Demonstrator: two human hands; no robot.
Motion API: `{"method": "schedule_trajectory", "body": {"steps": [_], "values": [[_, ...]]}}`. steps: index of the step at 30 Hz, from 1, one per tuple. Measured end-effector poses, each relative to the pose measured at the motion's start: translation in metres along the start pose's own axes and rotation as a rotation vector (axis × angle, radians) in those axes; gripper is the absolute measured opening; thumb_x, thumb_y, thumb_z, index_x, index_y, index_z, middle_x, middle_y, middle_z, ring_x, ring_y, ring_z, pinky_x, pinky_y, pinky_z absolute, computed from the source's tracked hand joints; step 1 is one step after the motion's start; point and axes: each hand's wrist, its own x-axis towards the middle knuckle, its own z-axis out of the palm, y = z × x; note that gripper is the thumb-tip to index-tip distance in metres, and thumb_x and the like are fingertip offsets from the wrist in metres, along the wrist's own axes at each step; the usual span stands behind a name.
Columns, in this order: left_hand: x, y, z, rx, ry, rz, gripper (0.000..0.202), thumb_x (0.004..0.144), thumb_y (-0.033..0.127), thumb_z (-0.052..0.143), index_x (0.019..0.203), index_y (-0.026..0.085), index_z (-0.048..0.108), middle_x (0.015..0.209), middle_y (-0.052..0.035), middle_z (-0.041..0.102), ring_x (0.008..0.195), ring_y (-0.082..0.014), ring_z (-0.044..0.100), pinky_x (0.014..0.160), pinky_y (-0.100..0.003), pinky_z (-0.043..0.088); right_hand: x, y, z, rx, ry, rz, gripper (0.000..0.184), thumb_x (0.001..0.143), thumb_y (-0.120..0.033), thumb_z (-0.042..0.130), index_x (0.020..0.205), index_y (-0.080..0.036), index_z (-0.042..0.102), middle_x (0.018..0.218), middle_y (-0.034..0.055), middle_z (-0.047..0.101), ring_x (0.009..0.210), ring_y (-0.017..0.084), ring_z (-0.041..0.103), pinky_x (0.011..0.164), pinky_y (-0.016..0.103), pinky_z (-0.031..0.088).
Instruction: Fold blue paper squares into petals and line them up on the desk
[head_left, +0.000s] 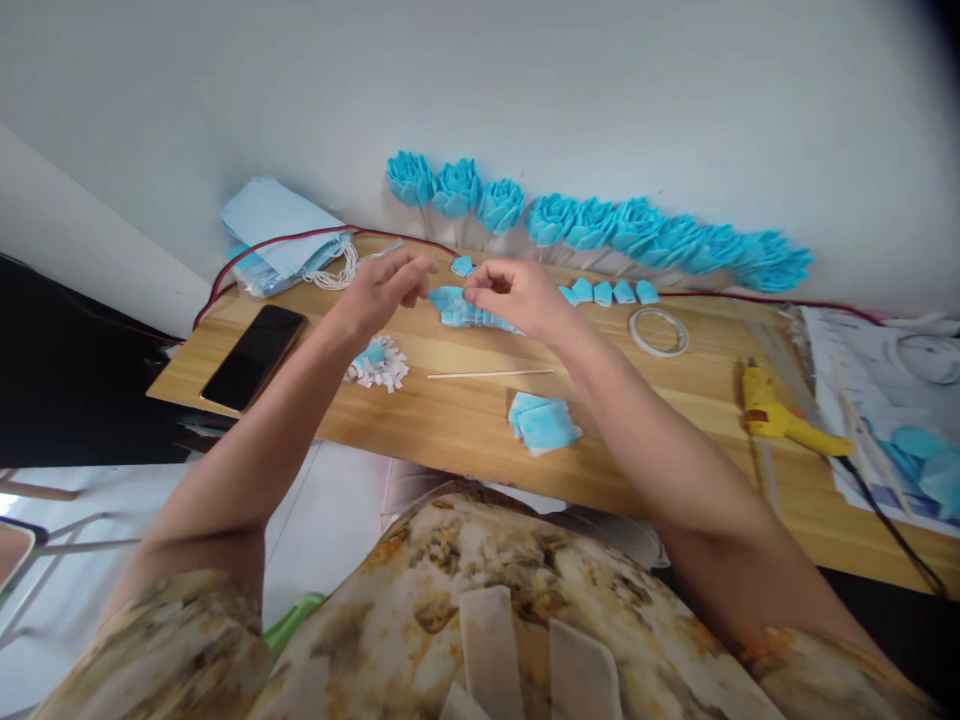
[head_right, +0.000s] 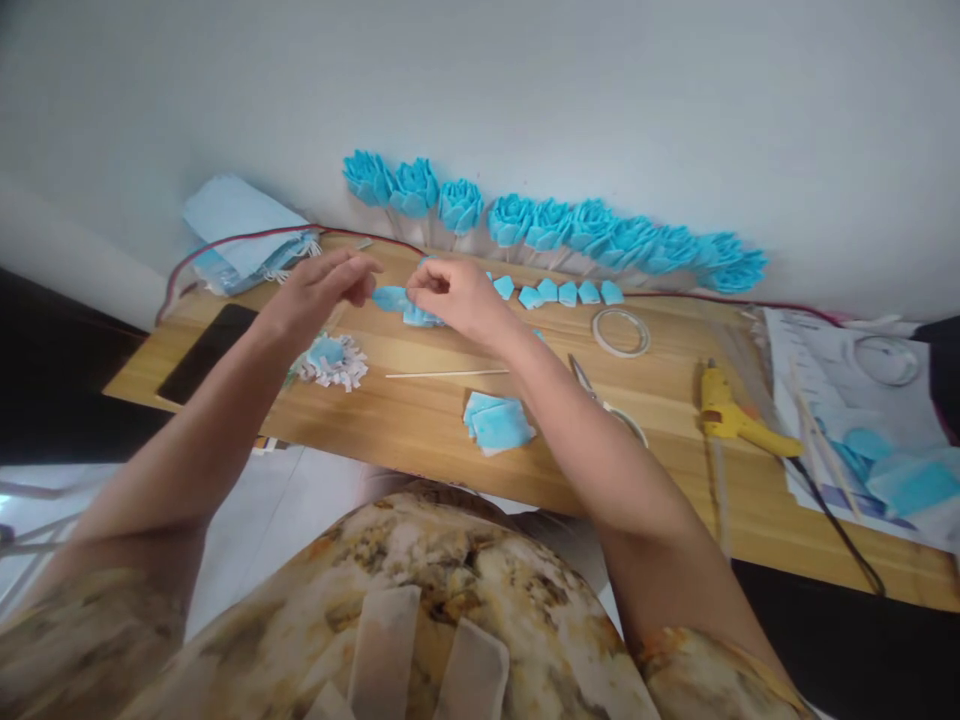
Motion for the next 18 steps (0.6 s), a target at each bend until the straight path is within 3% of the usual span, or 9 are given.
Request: {"method": "schedule_trajectory", "body": {"steps": [5,9,12,15,18], "values": [[-0.011,-0.012,0.018,-0.157,-0.117,-0.117,0.028,0.083,0.042,0.066,0.071,0.017,0.062,0.066,-0.0003,0.056,0.061,-0.0102,0.049,0.06,-0.024,0.041,-0.008,0.017,0.003,0.253,0.112,0.116,0.016,0.079,-0.035,0.068,0.078,-0.019,0.067,0.071,-0.0028,0.059,0.068,0.011,0.049,0.066,0.027,0.038],[-0.009,-0.017,0.031,-0.185,-0.054,-0.159,0.025,0.077,0.039,0.069,0.068,0.018,0.058,0.063,0.0012,0.053,0.06,-0.0099,0.046,0.06,-0.025,0.039,-0.013,0.025,0.003,0.333,0.104,0.156,0.022,0.077,-0.041,0.07,0.08,-0.019,0.069,0.074,-0.0019,0.063,0.072,0.012,0.053,0.072,0.028,0.043],[-0.002,-0.018,0.031,-0.108,-0.058,-0.168,0.025,0.076,0.04,0.067,0.066,0.019,0.058,0.06,0.0012,0.053,0.058,-0.0105,0.045,0.059,-0.026,0.038,-0.017,0.026,-0.008,0.303,-0.005,0.168,0.026,0.078,-0.044,0.072,0.084,-0.019,0.073,0.08,0.0005,0.069,0.077,0.014,0.058,0.076,0.029,0.046],[0.004,-0.016,0.026,0.073,-0.139,-0.161,0.022,0.074,0.04,0.068,0.071,0.018,0.064,0.064,0.0008,0.058,0.062,-0.012,0.048,0.061,-0.026,0.038,-0.019,0.022,-0.024,0.185,-0.041,0.139,0.031,0.085,-0.048,0.066,0.091,-0.02,0.077,0.092,0.0043,0.075,0.087,0.017,0.063,0.08,0.031,0.047],[0.009,-0.014,0.023,0.218,-0.242,-0.159,0.024,0.074,0.041,0.068,0.077,0.018,0.069,0.071,0.0007,0.063,0.067,-0.013,0.052,0.065,-0.026,0.039,-0.015,0.018,-0.035,0.015,-0.059,0.086,0.026,0.086,-0.042,0.065,0.09,-0.02,0.078,0.091,0.0034,0.076,0.086,0.018,0.063,0.077,0.031,0.046]]}}
